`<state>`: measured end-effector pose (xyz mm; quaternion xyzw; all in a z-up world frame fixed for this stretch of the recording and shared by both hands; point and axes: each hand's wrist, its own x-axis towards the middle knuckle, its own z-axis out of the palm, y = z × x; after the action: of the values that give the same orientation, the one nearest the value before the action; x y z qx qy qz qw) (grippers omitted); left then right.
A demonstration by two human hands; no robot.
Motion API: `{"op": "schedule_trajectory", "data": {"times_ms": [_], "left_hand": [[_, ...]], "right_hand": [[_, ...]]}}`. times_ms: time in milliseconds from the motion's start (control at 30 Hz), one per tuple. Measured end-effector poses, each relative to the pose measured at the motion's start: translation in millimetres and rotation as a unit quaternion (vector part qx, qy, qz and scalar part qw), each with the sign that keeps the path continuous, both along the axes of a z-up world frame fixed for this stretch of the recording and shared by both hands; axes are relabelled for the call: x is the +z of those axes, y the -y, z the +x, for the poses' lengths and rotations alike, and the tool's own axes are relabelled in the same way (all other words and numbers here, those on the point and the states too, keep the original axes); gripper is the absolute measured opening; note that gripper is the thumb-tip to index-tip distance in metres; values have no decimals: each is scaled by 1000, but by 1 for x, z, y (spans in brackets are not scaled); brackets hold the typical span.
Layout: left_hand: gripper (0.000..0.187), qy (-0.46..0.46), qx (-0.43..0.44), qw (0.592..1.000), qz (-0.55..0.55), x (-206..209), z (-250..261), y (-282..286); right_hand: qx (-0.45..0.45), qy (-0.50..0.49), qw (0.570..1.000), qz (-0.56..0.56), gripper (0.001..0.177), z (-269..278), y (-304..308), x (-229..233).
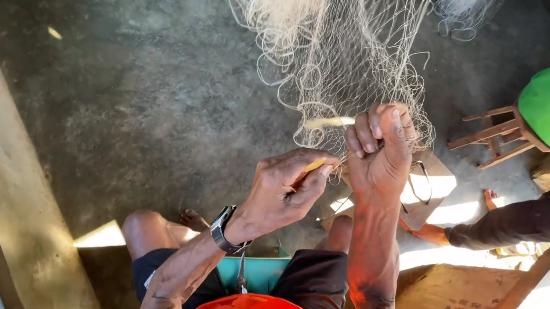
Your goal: Repairing or weaving a fishing net using a wooden shuttle to tie knots and create mesh.
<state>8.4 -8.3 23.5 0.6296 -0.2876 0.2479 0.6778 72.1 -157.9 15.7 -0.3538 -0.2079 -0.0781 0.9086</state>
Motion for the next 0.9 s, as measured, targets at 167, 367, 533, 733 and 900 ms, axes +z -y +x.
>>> {"op": "schedule_trajectory", "data": {"times_ms": [167,367,533,733,900], "left_hand": [[18,8,20,1000,-6,-8,5,11],[15,2,20,1000,-8,-7,3,12],[14,-22,-23,999,-32,-1,3,6],[22,17,-48,999,3,15,-11,-10],[29,0,-119,992,-46,9,-41,-16]], "right_hand": [[-73,-21,997,-12,12,3,-9,7],[-93,-40,995,-13,13,2,-3,2],[-34,-10,999,-9,13,1,13,-4],[18,9,1000,-7,10,-2,44,-31],[-8,19,1000,8,8,-9,46,-34]]}}
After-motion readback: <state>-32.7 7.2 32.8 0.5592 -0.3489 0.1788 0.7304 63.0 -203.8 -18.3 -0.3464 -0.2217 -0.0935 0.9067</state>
